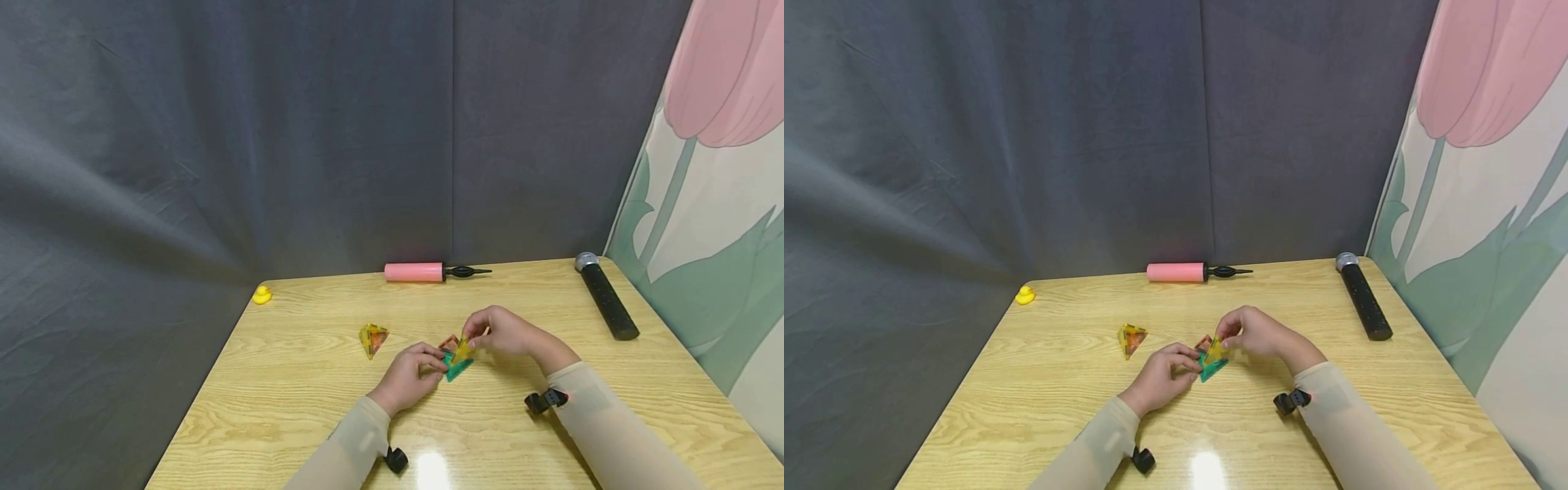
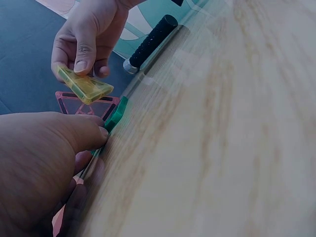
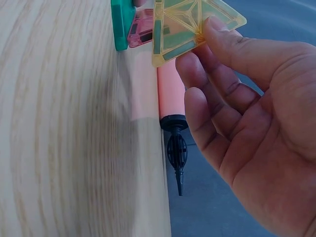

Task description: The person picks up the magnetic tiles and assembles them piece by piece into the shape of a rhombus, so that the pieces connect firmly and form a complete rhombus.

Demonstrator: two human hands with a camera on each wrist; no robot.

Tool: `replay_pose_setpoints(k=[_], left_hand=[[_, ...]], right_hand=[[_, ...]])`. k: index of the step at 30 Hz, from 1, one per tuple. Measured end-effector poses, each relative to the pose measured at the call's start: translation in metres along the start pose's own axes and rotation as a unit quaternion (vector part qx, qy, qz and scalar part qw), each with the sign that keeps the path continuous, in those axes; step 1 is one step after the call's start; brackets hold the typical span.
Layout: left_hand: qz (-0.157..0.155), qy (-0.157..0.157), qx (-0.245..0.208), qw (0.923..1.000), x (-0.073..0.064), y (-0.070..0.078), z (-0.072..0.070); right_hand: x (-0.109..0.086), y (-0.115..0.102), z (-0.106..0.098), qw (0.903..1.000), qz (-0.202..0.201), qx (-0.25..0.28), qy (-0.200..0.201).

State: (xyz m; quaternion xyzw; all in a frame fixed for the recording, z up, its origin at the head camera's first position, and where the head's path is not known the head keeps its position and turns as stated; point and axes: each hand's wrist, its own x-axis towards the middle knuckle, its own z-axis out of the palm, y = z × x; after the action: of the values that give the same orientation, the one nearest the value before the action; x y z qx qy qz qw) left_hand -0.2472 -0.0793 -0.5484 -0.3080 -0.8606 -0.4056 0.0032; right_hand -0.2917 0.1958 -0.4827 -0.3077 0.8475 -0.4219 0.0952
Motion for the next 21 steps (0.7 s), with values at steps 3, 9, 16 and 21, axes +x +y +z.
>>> replay_pose_setpoints(k=[3, 9, 16, 21], left_hand=[[-0.008, -0.003, -0.004, 1.0, -0.0002, 0.0008, -0.0002], [-0.02, -0.008, -0.008, 0.9997, -0.0003, 0.0025, -0.001], [-0.018, -0.008, -0.01, 0.9998, -0.0003, 0.0019, -0.0008], [-0.012, -0.008, -0.009, 0.9999, -0.0005, 0.0019, -0.0011]], right_hand=[[0.0005, 0.0021, 0.0016, 1.0, -0.004, 0.003, -0.002], [0.0007, 0.0021, 0.003, 1.0, -0.005, 0.001, -0.008], [0.001, 0.0013, 0.0042, 0.9999, 0.002, -0.007, -0.013], [0.0012, 0.0011, 0.0056, 0.9998, 0.002, -0.008, -0.019]])
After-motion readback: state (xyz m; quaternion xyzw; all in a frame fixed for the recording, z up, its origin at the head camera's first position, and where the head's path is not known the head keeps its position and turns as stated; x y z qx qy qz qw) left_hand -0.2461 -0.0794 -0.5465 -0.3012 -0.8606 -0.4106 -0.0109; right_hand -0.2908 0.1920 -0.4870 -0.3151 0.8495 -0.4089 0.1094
